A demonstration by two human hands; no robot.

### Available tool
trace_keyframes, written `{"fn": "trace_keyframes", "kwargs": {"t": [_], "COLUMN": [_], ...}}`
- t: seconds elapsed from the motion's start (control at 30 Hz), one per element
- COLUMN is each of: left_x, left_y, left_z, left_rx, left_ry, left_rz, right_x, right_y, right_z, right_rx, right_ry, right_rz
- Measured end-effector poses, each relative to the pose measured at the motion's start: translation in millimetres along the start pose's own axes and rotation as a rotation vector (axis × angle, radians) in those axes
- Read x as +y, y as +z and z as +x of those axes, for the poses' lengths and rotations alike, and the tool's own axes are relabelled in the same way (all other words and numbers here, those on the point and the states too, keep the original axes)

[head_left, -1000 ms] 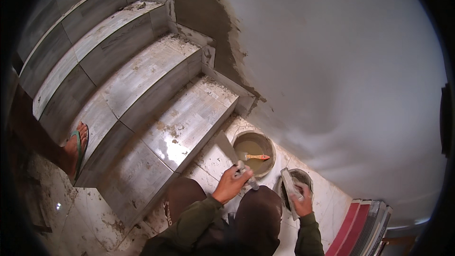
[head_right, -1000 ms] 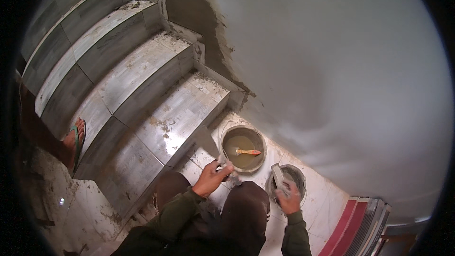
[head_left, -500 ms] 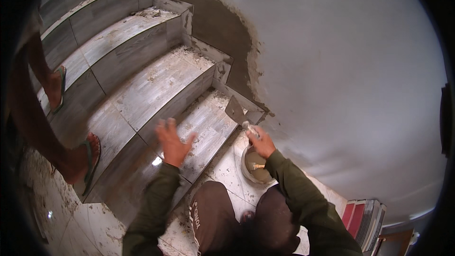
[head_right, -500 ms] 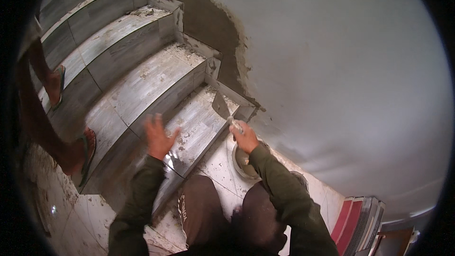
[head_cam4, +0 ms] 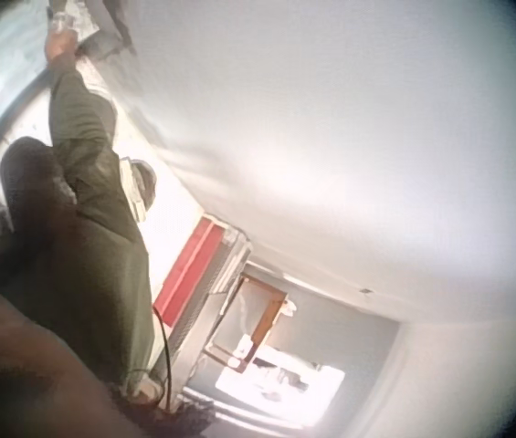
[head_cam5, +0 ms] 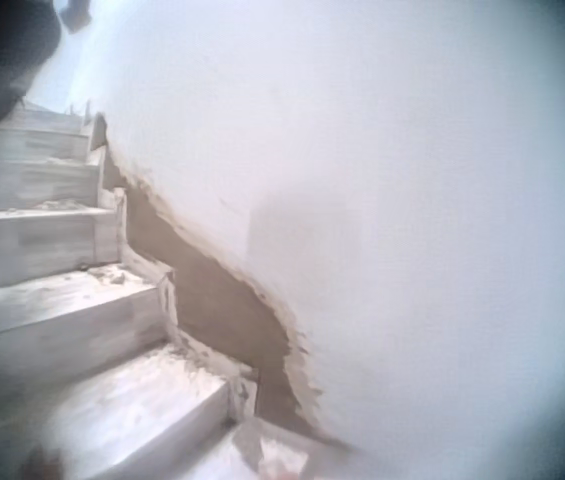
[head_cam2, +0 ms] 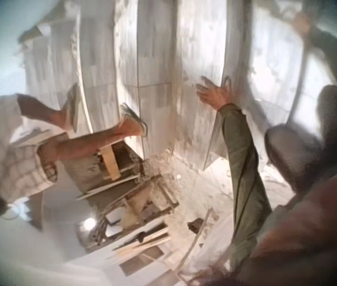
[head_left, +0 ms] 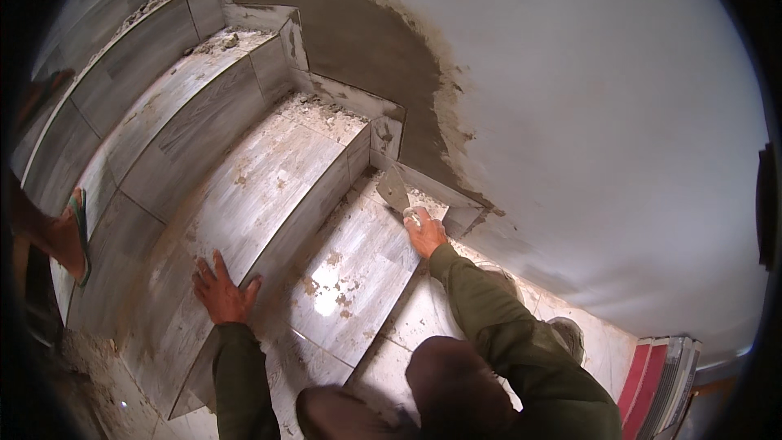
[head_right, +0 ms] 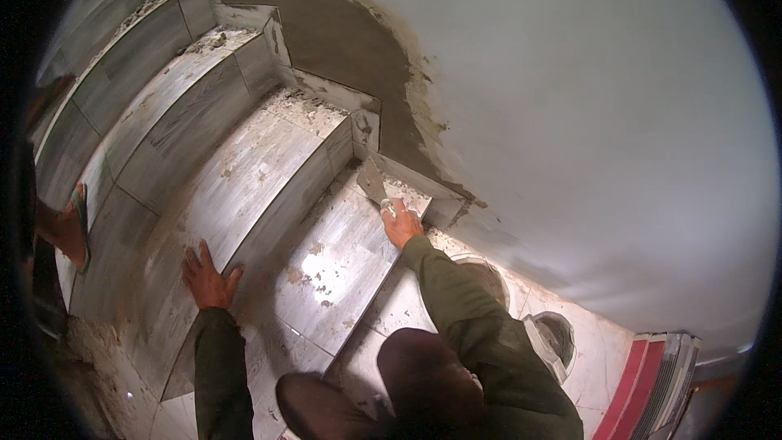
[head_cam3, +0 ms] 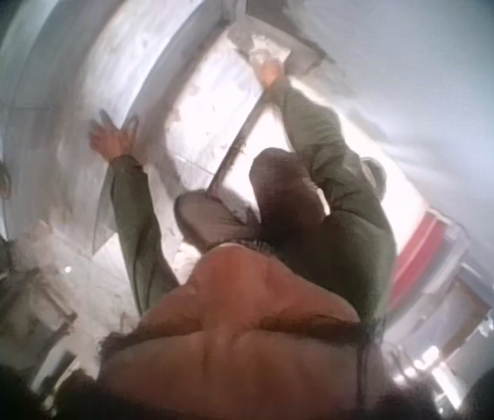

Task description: The person mixes plaster in a bucket using a trowel and then applies the plaster to the wall at the base of a staircase.

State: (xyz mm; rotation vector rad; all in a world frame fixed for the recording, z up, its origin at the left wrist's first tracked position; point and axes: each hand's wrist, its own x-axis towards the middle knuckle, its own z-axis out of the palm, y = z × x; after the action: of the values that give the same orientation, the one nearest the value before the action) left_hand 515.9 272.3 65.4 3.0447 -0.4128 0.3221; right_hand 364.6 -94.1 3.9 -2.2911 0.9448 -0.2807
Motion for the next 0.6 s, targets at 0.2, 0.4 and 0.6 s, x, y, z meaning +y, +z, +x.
{"fn": "trace_keyframes", "kwargs": {"t": [0.2,0.4,0.6], "left_x": [-1,2,2], "left_y": [-6,-5,-4], "left_z": [6,9,8], "left_rx": [0.012,-0.028,0.015], "left_ry": [-0.021,-0.044,-0.037], "left_rz": [0.056,0.059,0.077], "right_x": [-3,-11,-14], "right_y": [4,8,21], "right_z": [48,80,87], "right_rx": [0.030,0.087,0.145], "right_ry": [-0.060,-0.080,-0.079], "right_rz": [-0.035,-0.074,0.063]}}
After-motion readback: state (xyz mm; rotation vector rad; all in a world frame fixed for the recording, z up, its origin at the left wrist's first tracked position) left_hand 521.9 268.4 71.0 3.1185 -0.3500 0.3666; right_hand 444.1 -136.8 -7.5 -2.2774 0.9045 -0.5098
